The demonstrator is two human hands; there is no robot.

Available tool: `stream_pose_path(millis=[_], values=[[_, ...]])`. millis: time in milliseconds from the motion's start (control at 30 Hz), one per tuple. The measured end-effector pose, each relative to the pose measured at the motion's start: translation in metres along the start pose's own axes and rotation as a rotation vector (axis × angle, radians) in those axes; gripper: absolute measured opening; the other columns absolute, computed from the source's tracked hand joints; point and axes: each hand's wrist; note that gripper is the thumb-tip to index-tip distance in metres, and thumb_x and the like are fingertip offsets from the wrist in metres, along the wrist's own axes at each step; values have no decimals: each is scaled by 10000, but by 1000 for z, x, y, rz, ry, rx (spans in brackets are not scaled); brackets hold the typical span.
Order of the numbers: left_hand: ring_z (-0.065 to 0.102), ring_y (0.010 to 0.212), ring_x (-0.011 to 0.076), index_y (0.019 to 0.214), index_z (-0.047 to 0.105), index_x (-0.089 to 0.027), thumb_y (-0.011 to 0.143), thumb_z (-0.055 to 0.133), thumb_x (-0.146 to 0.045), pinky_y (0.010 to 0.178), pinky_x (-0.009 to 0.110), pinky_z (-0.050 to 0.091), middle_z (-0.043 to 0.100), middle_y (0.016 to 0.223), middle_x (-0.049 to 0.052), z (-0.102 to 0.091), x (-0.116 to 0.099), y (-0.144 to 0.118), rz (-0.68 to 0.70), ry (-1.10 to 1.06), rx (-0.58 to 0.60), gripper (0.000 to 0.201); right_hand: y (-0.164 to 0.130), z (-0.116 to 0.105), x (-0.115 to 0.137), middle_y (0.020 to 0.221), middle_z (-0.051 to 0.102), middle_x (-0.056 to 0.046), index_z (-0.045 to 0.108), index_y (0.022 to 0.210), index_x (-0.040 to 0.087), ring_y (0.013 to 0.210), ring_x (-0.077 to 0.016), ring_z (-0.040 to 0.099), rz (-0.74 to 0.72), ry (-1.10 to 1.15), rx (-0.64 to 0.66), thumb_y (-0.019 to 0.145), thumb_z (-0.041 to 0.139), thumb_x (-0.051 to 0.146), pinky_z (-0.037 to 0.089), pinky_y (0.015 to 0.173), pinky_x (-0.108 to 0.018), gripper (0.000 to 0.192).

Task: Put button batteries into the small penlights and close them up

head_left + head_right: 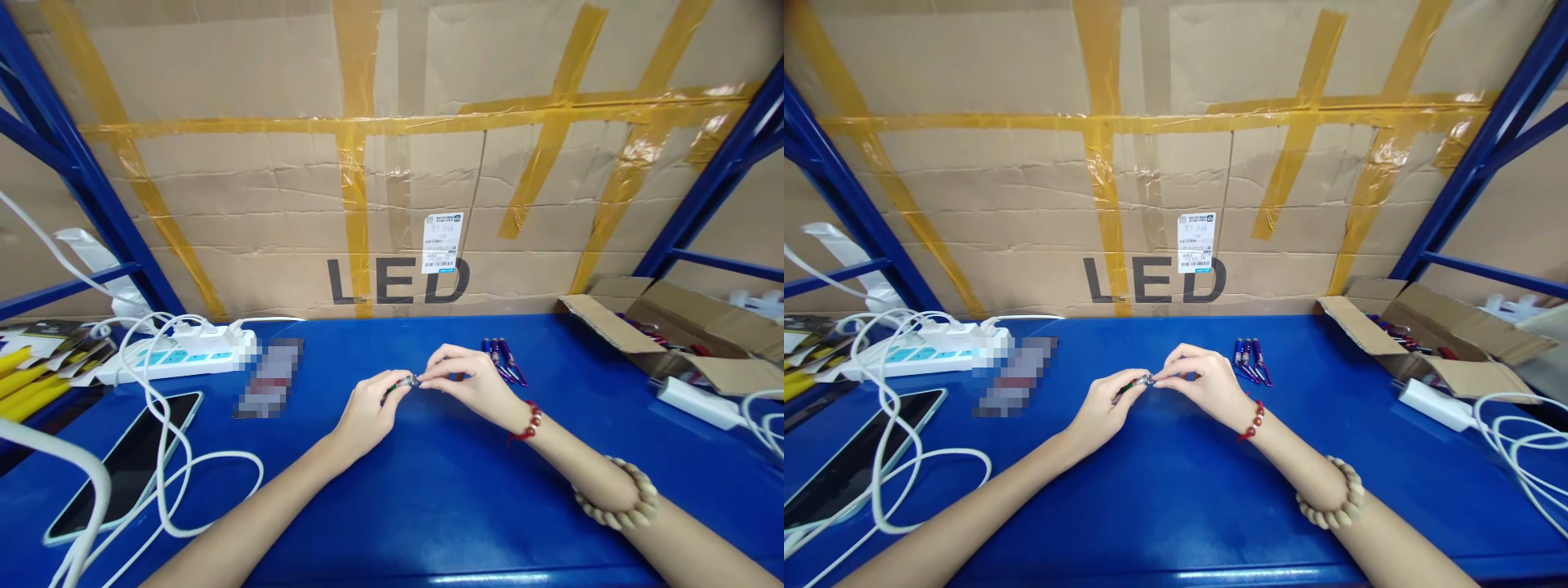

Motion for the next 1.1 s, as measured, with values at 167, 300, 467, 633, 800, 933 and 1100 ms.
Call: stream_pose_path(millis=[167, 300, 467, 633, 800, 933, 1100], values=[[589, 857, 108, 972, 610, -184, 906, 424, -232, 734, 182, 422, 643, 991, -3, 0, -4, -1, -1, -24, 64, 203, -3, -3, -2, 840, 601, -12, 715, 807, 231, 671, -61, 547, -133, -174, -37, 805, 607, 374, 412, 633, -180, 179], [579, 803, 108, 946, 604, -166, 905, 417, -231, 703, 187, 401, 644, 926, 3, -3, -4, -2, -27, -26, 150, 202, -3, -4, 1, 837, 605, 4, 701, 810, 224, 657, -43, 549, -242, -280, 10, 839, 577, 333, 369, 567, -162, 168], [555, 699, 89, 931, 572, -175, 908, 409, -241, 639, 180, 380, 623, 823, -20, -9, -6, -4, -60, -49, 232, 177, -5, 1, 1, 807, 616, 11, 689, 781, 212, 642, -49, 547, -242, -281, 28, 833, 586, 321, 345, 545, -170, 158], [578, 740, 102, 903, 488, -168, 902, 420, -259, 658, 185, 413, 615, 869, -1, -9, -4, -9, -51, -68, 205, 114, -7, 10, 4, 730, 610, -5, 679, 696, 187, 629, -73, 536, 6, -79, 24, 788, 629, 344, 376, 597, -199, 189], [596, 889, 142, 815, 483, -158, 889, 437, -216, 742, 203, 428, 623, 881, 34, -9, -1, -9, 100, 4, 143, 105, -4, 15, 11, 668, 585, -35, 652, 616, 129, 581, -93, 513, 360, 182, 121, 715, 662, 370, 373, 549, -221, 261], [594, 862, 127, 973, 545, -172, 884, 447, -195, 757, 206, 430, 633, 924, 25, -11, -5, -6, 90, -17, 147, 134, 0, 13, 13, 559, 526, -17, 622, 612, 92, 477, -66, 438, 643, 443, 236, 573, 739, 466, 310, 437, -192, 394], [582, 830, 110, 970, 576, -178, 891, 433, -186, 764, 195, 413, 637, 916, 4, -9, -8, -3, 50, -18, 117, 163, 1, 13, 8, 515, 513, -15, 638, 660, 86, 456, -55, 404, 669, 393, 206, 637, 688, 508, 301, 440, -187, 426]])
Point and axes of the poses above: each hand's wrist, its own y-axis towards the middle knuckle, its own z-axis out of the palm, x = y × z
